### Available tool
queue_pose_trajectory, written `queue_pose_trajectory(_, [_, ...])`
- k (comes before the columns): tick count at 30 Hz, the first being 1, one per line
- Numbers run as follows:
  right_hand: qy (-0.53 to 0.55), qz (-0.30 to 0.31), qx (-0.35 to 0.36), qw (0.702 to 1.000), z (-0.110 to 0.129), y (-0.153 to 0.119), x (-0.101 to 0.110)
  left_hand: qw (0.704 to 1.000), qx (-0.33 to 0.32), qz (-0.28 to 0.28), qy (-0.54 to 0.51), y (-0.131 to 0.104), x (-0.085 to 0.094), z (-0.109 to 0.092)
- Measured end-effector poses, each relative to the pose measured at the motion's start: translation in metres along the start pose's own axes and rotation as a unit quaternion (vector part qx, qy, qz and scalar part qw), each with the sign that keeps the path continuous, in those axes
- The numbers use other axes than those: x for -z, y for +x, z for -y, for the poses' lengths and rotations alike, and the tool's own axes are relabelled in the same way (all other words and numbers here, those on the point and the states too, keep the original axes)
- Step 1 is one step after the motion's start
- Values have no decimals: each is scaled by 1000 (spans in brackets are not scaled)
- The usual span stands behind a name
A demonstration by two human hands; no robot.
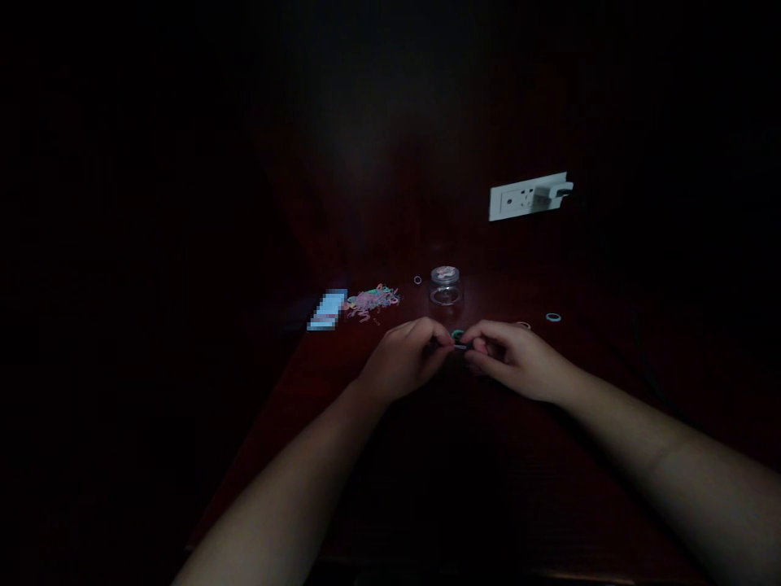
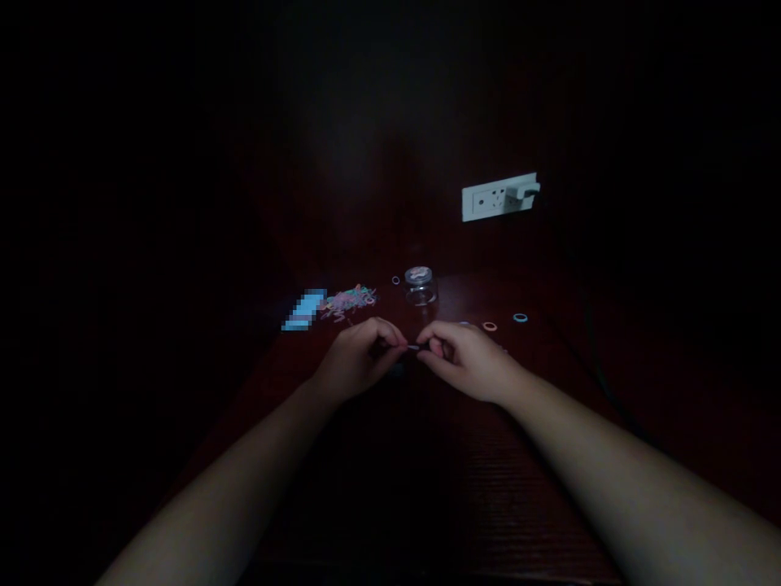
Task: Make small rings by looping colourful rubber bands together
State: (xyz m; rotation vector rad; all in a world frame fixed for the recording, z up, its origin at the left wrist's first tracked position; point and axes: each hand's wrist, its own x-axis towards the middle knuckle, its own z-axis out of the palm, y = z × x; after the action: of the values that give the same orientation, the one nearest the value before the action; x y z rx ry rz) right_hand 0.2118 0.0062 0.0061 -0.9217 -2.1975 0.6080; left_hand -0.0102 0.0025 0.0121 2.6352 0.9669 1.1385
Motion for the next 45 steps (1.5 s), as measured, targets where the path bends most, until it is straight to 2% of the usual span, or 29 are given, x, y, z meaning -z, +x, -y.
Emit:
queue_pose_trajectory(8, [12, 13, 10, 1000, -2, -2, 2, 999, -6, 30, 21, 2, -3, -5])
queue_pose_trajectory(18, [36, 44, 3, 998, -1, -3, 2, 998, -28, 40, 31, 4, -2, -7])
queue_pose_trajectory(31, [25, 25, 5, 999, -5, -3, 1, 997, -32, 64, 41, 4, 0, -8])
queue_pose_trajectory(45, [20, 32, 5, 999, -6, -2, 1, 998, -27, 48, 35, 3, -1, -8])
